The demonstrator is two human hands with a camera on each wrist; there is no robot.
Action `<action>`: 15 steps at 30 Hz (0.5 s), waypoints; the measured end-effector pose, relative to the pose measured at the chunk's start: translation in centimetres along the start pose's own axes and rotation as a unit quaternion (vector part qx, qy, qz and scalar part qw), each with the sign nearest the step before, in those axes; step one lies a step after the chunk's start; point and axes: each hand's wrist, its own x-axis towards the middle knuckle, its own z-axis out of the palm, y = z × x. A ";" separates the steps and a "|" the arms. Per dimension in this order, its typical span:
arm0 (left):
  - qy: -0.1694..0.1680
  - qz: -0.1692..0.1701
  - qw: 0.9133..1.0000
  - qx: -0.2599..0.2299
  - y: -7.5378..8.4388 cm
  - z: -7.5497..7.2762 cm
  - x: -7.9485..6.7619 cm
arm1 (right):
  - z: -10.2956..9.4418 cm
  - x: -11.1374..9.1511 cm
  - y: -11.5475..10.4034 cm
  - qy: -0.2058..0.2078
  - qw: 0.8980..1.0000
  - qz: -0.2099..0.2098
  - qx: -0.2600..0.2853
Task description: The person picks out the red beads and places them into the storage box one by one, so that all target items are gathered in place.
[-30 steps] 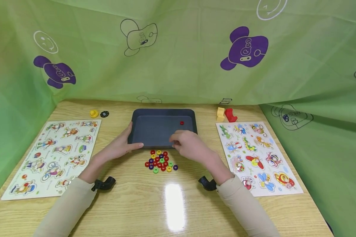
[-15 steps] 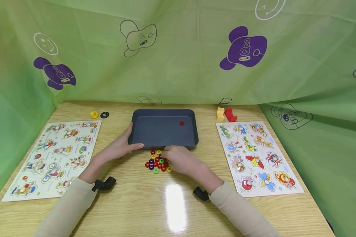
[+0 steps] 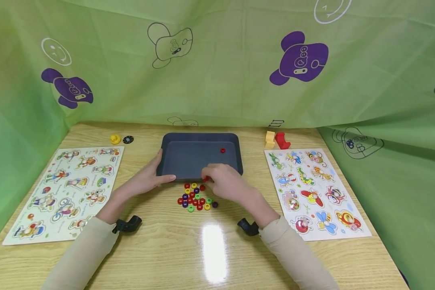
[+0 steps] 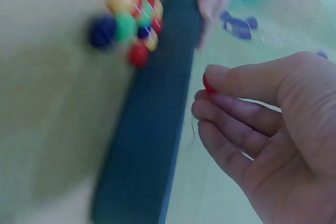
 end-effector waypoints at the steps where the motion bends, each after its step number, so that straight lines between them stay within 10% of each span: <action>1: 0.002 0.001 1.000 0.001 0.0 -0.1 0.0 | -0.5 0.5 0.4 0.008 1.000 0.005 0.006; 15: 0.009 0.009 1.000 0.006 0.0 0.0 -0.1 | -1.1 7.3 7.1 0.011 0.994 0.104 0.003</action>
